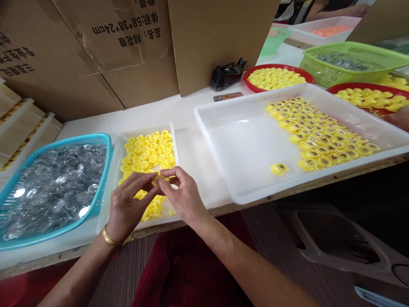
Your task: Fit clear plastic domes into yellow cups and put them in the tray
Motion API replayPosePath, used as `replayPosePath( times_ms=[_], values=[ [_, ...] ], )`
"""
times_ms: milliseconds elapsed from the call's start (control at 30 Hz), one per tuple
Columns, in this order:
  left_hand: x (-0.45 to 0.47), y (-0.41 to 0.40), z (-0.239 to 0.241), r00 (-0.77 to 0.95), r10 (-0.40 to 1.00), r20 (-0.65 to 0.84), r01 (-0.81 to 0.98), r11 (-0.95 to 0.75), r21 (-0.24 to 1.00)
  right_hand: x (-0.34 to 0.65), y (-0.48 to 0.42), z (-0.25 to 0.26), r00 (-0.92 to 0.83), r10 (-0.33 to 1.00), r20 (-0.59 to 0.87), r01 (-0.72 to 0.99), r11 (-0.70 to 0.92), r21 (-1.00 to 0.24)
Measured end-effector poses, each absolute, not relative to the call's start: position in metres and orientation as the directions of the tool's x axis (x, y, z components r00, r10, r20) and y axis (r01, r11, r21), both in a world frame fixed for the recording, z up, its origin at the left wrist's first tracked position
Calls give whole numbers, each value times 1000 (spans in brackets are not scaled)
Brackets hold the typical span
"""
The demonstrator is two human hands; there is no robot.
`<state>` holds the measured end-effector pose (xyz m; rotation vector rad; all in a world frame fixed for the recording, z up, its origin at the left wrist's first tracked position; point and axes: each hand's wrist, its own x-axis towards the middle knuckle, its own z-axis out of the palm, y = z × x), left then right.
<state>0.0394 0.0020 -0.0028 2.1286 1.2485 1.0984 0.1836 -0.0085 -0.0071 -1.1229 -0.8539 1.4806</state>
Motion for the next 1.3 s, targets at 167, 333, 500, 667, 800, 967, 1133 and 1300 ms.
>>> replayPosePath(
  times_ms=[167, 333, 500, 667, 800, 967, 1133, 1300],
  values=[
    [39, 2, -1, 206, 951, 229, 426, -298, 854, 186, -9, -9, -33, 975, -218, -329, -216, -919],
    [40, 5, 3, 104, 985, -139, 207, 115, 972, 185, -11, -15, -52, 975, -216, -319, -221, -922],
    [40, 9, 5, 90, 968, -233, 126, 221, 967, 185, -13, -18, -46, 982, -181, -250, -186, -950],
    [39, 12, 5, 118, 953, -279, 94, 268, 959, 185, -13, -18, -62, 984, -169, -195, -178, -964],
    [40, 9, -1, 103, 975, -198, 168, 179, 969, 185, -12, -16, -72, 964, -255, -295, -265, -918],
    [39, 3, -11, 233, 957, 172, 437, -262, 861, 188, -8, -6, -47, 929, -366, -381, -356, -854],
    [36, 1, -14, 318, 930, 186, 382, -305, 872, 190, -3, 6, -92, 891, -444, -375, -444, -814],
    [36, 1, -6, 223, 967, -121, 191, 79, 978, 190, 1, 8, -70, 911, -406, -333, -405, -852]
  ],
)
